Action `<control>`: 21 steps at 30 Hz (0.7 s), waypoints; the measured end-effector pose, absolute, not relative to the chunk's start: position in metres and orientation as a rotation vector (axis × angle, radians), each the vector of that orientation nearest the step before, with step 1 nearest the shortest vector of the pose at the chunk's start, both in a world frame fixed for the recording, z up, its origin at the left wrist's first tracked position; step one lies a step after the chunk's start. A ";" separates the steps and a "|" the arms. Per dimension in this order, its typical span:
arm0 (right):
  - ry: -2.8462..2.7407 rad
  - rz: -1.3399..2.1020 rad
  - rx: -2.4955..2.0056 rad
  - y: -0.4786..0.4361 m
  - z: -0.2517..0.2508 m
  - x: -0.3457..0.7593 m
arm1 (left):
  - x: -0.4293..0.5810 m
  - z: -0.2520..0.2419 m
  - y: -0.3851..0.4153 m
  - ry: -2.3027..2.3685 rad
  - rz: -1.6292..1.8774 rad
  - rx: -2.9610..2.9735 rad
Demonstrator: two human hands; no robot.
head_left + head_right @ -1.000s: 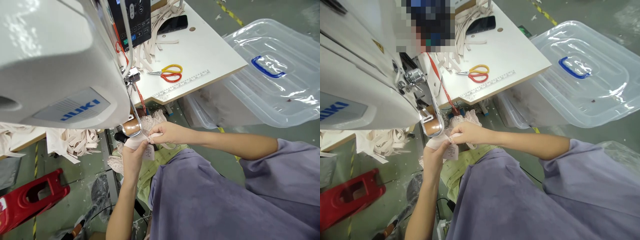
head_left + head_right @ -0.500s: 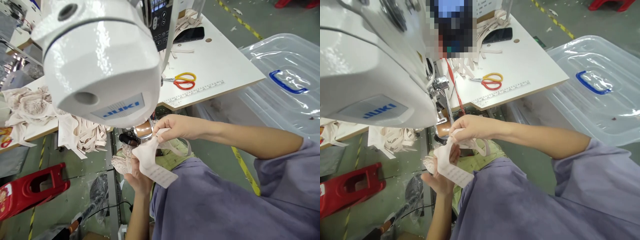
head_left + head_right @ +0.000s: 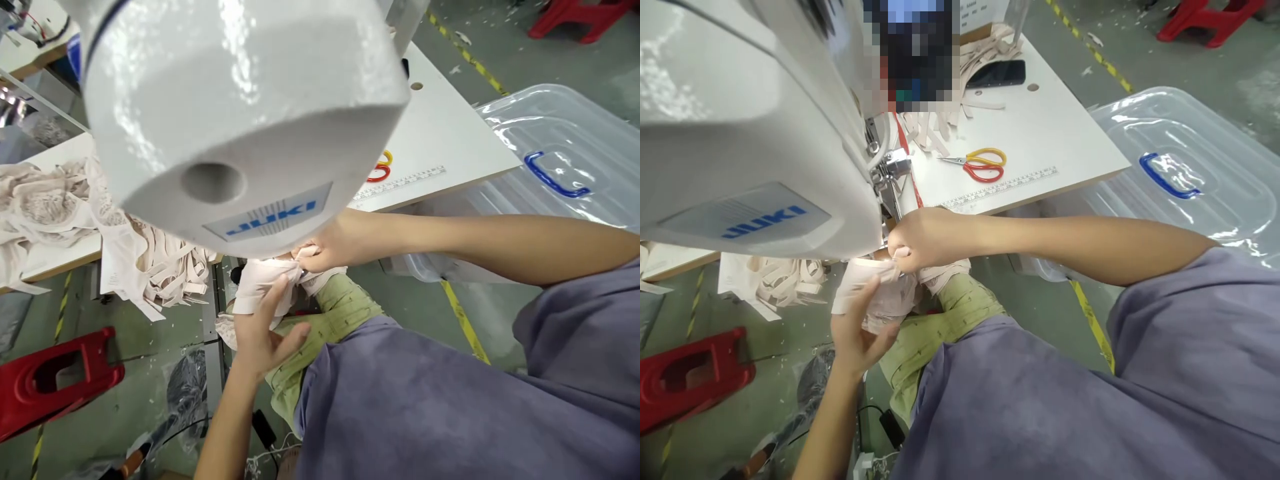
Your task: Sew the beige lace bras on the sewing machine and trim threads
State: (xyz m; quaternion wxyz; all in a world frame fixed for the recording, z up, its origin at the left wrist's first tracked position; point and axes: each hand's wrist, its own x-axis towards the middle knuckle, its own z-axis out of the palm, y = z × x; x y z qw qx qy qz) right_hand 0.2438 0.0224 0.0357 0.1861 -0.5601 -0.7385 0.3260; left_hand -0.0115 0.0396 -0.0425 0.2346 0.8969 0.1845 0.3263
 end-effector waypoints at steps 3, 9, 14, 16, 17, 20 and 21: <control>-2.088 0.881 -1.600 0.022 0.032 0.244 | -0.008 -0.045 0.057 0.394 0.732 2.802; -2.044 0.942 -1.626 0.020 0.037 0.245 | -0.001 -0.060 0.080 0.274 0.782 2.993; -1.962 0.881 -1.552 0.011 0.019 0.249 | 0.003 -0.060 0.076 0.353 0.706 2.945; -1.939 0.679 -1.477 0.005 0.005 0.252 | 0.005 -0.056 0.070 0.451 0.658 2.916; -1.936 0.545 -1.427 0.002 -0.002 0.254 | 0.006 -0.053 0.067 0.497 0.639 2.902; -1.925 0.271 -1.290 -0.002 -0.019 0.258 | 0.011 -0.046 0.055 0.616 0.590 2.854; -1.913 0.263 -1.271 -0.003 -0.022 0.258 | 0.013 -0.044 0.051 0.661 0.568 2.826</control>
